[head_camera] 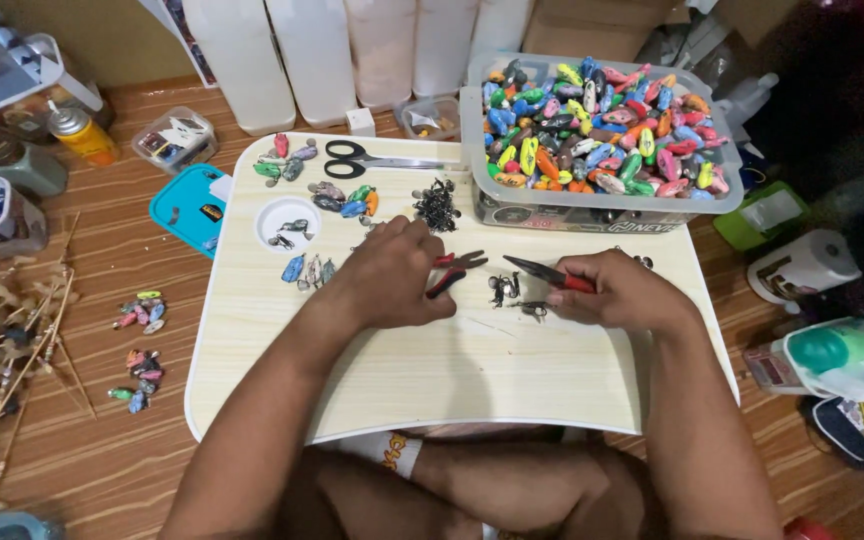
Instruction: The person uses pliers to attach small metal components to fishing lures. They repeatedly pick up lures, use pliers to secure metal parts, and place the finished items on the table.
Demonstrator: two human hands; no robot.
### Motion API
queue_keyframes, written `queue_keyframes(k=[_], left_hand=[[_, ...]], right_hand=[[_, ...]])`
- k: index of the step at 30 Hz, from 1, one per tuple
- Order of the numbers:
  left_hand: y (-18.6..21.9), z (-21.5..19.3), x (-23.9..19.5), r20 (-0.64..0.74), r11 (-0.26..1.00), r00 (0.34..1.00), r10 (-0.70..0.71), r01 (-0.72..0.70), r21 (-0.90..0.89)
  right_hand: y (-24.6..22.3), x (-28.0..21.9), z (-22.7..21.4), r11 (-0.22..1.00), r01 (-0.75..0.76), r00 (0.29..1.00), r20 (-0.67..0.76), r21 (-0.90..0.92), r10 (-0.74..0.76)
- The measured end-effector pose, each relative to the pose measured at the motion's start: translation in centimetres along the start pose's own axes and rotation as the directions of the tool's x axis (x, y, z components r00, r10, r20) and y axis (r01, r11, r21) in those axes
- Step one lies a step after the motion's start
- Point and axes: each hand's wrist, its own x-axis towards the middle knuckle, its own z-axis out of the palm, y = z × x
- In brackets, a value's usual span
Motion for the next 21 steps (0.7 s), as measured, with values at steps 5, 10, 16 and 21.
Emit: queue_keyframes(k=[5,10,16,21], left_hand=[[0.5,-2.7,-0.8,-0.055,0.956,0.998,-0.022,0.005,-0.292],[-0.2,-1.8,-0.6,-0.085,0.841,0.996,0.006,-0.051,-0.538],[1.4,1.9,1.1,-0.049,0.412,0.993,-0.112,0.001,-0.911],[4.0,2.8,1.2,-0.06,0.37,0.976,-0.211,0.023,-0.929]], right_hand=[[-0.5,0.2,0.6,0.994,0.044,0.998,-0.039,0.097,-0.041],[-0.7,0.6,1.3,0.982,0.142,0.987,-0.09,0.122,-0.132],[0.1,0.9,1.8,0.932,0.252,0.955,-0.225,0.261,-0.195],[0.6,1.6,2.8,0.854,0.374,0.904,-0.347,0.362,-0.249]])
